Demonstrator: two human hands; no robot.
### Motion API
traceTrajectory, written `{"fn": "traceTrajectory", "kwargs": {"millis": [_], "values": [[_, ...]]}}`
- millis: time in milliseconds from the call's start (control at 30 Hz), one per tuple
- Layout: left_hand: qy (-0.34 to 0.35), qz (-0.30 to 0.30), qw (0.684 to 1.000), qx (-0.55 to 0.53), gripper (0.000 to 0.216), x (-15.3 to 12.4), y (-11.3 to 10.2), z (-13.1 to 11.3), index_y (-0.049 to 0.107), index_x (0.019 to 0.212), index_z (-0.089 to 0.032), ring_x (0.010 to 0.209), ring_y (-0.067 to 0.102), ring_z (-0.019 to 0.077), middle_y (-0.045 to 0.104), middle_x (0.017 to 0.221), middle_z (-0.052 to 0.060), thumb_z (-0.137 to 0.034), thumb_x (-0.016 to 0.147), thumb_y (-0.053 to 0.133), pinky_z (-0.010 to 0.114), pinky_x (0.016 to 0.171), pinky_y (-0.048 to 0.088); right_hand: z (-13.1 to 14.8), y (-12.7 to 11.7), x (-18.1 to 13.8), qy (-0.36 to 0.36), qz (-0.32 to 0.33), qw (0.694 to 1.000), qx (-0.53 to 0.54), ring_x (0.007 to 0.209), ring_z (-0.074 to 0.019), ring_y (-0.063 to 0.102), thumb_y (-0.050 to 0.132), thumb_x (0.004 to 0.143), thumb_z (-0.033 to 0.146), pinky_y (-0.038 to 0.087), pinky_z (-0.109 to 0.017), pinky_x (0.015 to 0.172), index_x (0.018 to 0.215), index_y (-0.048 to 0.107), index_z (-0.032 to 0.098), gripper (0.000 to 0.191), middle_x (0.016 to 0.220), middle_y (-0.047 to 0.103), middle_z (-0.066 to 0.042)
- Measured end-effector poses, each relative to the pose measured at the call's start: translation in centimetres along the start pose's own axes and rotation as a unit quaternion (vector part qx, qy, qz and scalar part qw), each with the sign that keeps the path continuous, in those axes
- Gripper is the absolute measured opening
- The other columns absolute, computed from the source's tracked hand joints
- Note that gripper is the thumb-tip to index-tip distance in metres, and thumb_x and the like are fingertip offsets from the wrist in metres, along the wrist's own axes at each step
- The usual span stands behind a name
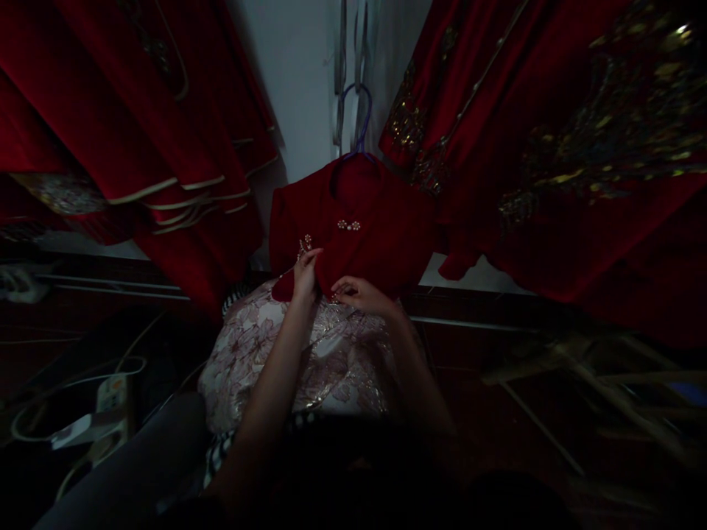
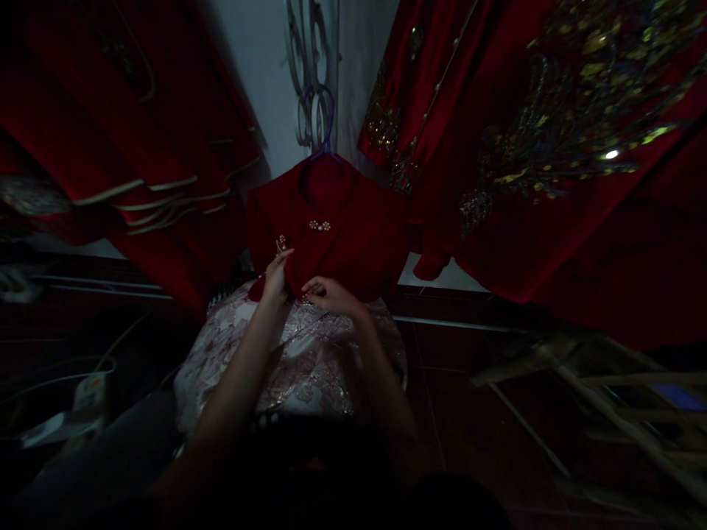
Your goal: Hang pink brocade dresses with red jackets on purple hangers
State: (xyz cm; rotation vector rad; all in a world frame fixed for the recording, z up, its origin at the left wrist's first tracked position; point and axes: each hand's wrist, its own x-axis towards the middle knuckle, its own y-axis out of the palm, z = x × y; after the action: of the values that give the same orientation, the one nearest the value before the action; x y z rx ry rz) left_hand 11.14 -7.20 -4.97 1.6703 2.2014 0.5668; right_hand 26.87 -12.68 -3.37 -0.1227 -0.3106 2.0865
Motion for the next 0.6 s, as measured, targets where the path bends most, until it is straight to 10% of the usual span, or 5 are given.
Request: {"fn": "traceTrajectory", "kwargs": {"millis": [200, 367, 600], "values": [[0.111, 0.134, 0.971, 0.166, 0.018, -0.7, 3.5, -1.6, 0.065, 0.087, -0.017, 0.083, 0.061, 0.0162, 0.068, 0.087, 0.004, -0.027, 0.071, 0.065, 0.027, 0.079, 0.046, 0.0, -0.7, -0.4, -0.001, 0.019, 1.0, -0.01, 0.075, -0.011, 0.058, 0.056, 0.071, 0.012, 0.047, -0.023, 0.069, 0.086, 0.059, 0.014, 0.015, 0.081, 0.063, -0.001], [0.329, 0.151, 0.854, 0.374, 0.026, -0.5, 5.9, -3.4, 0.059, 0.107, -0.019, 0.101, 0.055, 0.0209, 0.059, 0.108, 0.009, -0.02, 0.082, 0.056, 0.038, 0.095, 0.042, 0.4, -0.7, -0.6, 0.012, 0.011, 1.0, -0.016, 0.072, -0.0125, 0.059, 0.057, 0.071, 0.013, 0.048, -0.026, 0.07, 0.088, 0.06, 0.013, 0.017, 0.082, 0.065, -0.003], [0.403, 0.17, 0.739, 0.512, 0.026, 0.0, 5.9, -5.2, 0.058, 0.109, -0.019, 0.114, 0.046, 0.0324, 0.05, 0.116, 0.015, -0.033, 0.088, 0.052, 0.046, 0.094, 0.041, -0.1, -0.7, -0.5, 0.005, 0.009, 1.0, -0.003, 0.075, -0.0122, 0.06, 0.059, 0.074, 0.012, 0.049, -0.025, 0.072, 0.09, 0.06, 0.013, 0.016, 0.085, 0.065, -0.002]]}}
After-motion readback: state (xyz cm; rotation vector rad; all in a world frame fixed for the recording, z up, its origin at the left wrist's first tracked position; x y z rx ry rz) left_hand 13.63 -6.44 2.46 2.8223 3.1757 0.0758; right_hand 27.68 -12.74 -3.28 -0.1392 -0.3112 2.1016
